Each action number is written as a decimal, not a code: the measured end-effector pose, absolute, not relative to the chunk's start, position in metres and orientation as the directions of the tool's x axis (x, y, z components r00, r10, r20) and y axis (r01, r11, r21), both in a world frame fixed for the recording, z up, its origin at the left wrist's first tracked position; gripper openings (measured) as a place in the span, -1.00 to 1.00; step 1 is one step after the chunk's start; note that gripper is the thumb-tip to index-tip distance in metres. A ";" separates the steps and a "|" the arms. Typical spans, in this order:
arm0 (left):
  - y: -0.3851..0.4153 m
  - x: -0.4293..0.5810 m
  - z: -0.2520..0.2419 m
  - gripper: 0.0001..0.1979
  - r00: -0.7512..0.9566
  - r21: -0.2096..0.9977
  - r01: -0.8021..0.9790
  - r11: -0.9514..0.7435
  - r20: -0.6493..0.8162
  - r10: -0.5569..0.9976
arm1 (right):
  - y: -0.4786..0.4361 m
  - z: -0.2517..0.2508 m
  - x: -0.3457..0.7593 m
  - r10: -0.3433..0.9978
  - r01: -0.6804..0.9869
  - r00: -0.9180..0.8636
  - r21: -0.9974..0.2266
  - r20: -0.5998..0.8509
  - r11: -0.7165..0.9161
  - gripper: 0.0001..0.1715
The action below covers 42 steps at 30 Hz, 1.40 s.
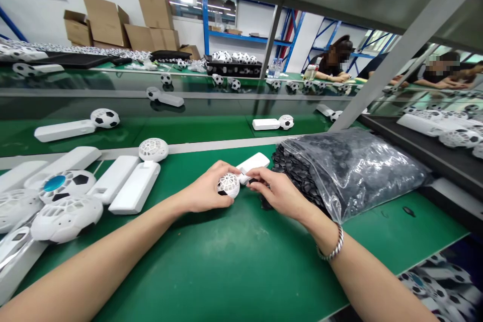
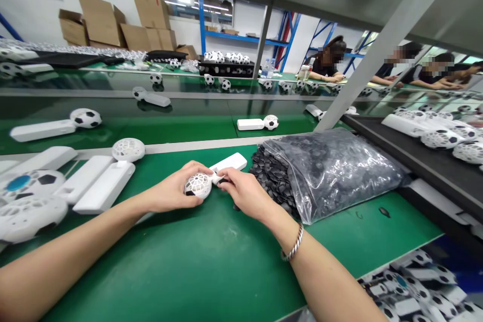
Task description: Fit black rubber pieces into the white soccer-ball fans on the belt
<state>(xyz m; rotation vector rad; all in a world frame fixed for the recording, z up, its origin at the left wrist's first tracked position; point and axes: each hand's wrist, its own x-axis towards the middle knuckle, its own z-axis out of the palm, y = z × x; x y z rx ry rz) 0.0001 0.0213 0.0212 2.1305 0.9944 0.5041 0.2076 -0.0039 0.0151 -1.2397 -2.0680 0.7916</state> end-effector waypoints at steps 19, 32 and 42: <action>0.021 0.005 0.017 -0.59 0.562 0.723 0.535 -0.437 0.082 0.823 | 0.007 -0.005 0.190 0.929 0.218 -0.361 -0.961 0.084 0.171 -0.87; 0.015 0.017 0.014 -0.67 0.436 0.694 0.594 -0.408 0.148 0.887 | 0.018 -0.006 0.190 0.947 0.227 -0.300 -0.956 0.112 0.185 -0.77; 0.053 0.033 0.025 -0.63 0.187 0.973 0.229 -0.016 -0.028 0.982 | 0.020 0.001 0.195 0.940 0.301 -0.233 -0.901 0.247 0.312 -0.78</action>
